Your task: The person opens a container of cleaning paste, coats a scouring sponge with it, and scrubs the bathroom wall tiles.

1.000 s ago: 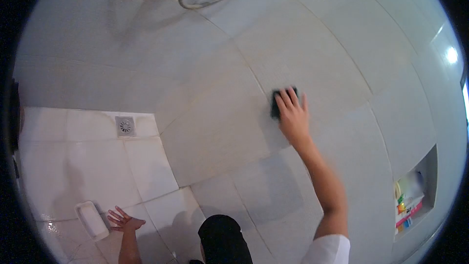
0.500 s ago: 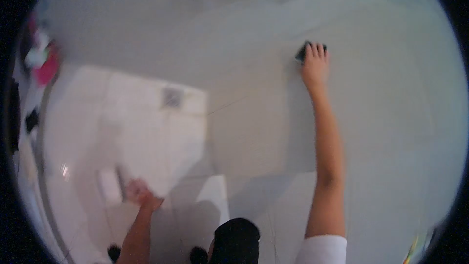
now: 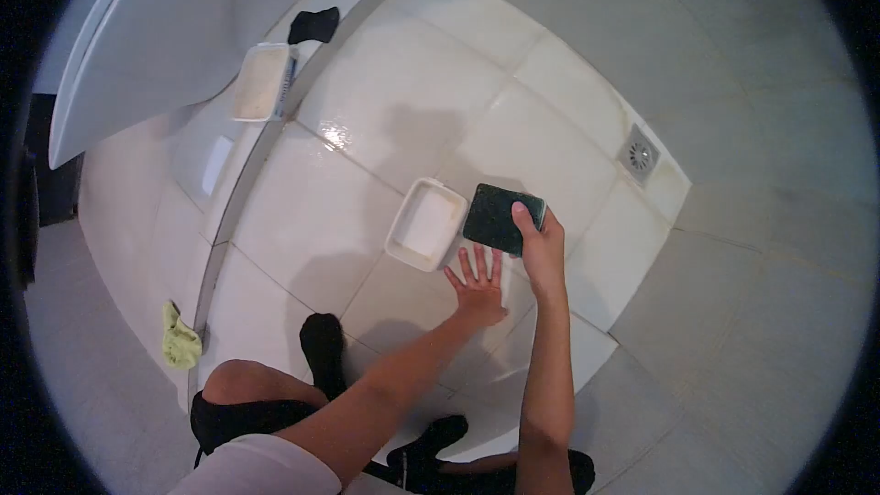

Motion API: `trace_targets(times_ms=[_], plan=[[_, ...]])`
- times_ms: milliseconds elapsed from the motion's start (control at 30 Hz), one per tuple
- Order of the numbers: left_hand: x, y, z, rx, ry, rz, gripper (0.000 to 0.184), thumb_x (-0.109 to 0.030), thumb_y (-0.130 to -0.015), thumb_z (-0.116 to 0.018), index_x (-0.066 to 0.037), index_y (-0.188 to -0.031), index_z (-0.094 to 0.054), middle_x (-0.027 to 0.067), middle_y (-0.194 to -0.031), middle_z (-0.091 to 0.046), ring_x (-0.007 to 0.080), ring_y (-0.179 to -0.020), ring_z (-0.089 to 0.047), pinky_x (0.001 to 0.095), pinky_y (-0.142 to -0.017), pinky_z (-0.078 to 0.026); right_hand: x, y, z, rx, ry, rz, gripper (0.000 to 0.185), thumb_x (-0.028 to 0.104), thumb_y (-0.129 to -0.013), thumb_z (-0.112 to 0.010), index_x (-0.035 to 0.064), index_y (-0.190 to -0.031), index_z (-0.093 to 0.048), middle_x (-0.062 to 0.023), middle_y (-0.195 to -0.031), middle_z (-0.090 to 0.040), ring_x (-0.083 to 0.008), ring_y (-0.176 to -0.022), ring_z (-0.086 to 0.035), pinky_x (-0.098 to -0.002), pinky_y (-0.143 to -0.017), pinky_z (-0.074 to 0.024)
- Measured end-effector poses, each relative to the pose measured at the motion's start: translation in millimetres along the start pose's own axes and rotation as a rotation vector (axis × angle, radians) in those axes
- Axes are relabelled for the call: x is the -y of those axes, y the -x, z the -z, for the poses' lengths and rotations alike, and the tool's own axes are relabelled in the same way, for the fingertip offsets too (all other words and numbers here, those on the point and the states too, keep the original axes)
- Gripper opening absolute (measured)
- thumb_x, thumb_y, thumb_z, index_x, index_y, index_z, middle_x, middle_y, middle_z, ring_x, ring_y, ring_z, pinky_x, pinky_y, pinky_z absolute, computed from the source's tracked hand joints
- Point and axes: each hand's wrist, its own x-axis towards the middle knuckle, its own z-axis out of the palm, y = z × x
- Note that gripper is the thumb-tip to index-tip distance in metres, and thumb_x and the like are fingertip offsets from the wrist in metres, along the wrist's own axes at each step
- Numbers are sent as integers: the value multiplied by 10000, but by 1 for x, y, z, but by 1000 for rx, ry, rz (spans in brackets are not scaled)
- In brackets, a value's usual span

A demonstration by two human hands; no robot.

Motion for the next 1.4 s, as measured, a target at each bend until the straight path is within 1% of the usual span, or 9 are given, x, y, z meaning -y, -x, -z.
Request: trace_targets(times_ms=[133,300,533,600,700,833,900,1167,1400], plan=[[-4,3,17,123,27,46,916,-229,-752,-554,-144,-1478,0,213,-1513,101,479,-1366,86,738,-969,19,-9,3,-27,-33,-138,8,335,260,-858,-643,4,-1068,-594,-38,-861,-615,-107,-716,-578,-239,-552,-474],[-3,3,8,27,68,18,909,-206,-742,-563,-132,-1477,-33,212,-1514,91,487,-1363,83,742,-965,23,11,16,-14,-177,-19,-9,328,161,-836,-627,24,-1129,-574,-55,-889,-629,-103,-715,-580,-226,-538,-470],[2,-8,-8,196,81,-14,802,-269,-722,-532,-61,-1430,-217,273,-1497,21,568,-1314,119,772,-921,65,26,38,-24,-48,100,204,401,57,-806,-613,2,-1195,-538,-81,-997,-626,-150,-920,-575,-279,-843,-457],[-5,-17,-50,-546,-36,11,805,-279,-731,-538,-63,-1436,-214,275,-1496,33,568,-1316,108,766,-927,66,27,49,-8,-205,-52,238,386,77,-852,-622,-10,-1216,-525,-86,-1086,-609,-152,-988,-558,-278,-892,-432],[-42,-17,108,472,261,-52,789,-416,-776,-573,-49,-1409,-276,248,-1429,-292,446,-1321,-262,644,-994,-266,10,72,52,-576,-138,238,351,251,-836,-656,37,-1102,-572,-79,-963,-646,-154,-774,-630,-275,-561,-494],[-27,-26,196,-17,428,-136,596,-356,-771,-605,-58,-1264,-453,187,-1205,-536,360,-1162,-477,520,-921,-396,-9,89,85,-758,-261,181,367,309,-823,-654,47,-1063,-562,-78,-926,-628,-154,-767,-620,-294,-553,-508],[-1,-29,215,-371,178,1,565,-296,-747,-646,-55,-1231,-482,164,-1169,-522,344,-1080,-505,505,-869,-414,-18,98,79,-710,-255,78,387,321,-817,-657,50,-1074,-559,-80,-933,-626,-154,-769,-618,-301,-540,-520],[79,-52,200,-232,450,232,356,-153,-755,-578,-9,-1081,-578,178,-1261,-434,402,-1088,-491,528,-861,-447,-44,91,-28,-260,-492,-173,341,186,-800,-656,105,-1117,-559,-32,-954,-635,-168,-791,-625,-356,-570,-557],[110,-63,179,-168,593,217,248,-114,-710,-591,-29,-937,-643,220,-1047,-613,368,-1011,-590,444,-868,-479,-35,75,-34,-104,-739,-251,327,251,-810,-627,112,-1097,-560,-66,-1033,-637,-215,-870,-638,-413,-619,-554]])
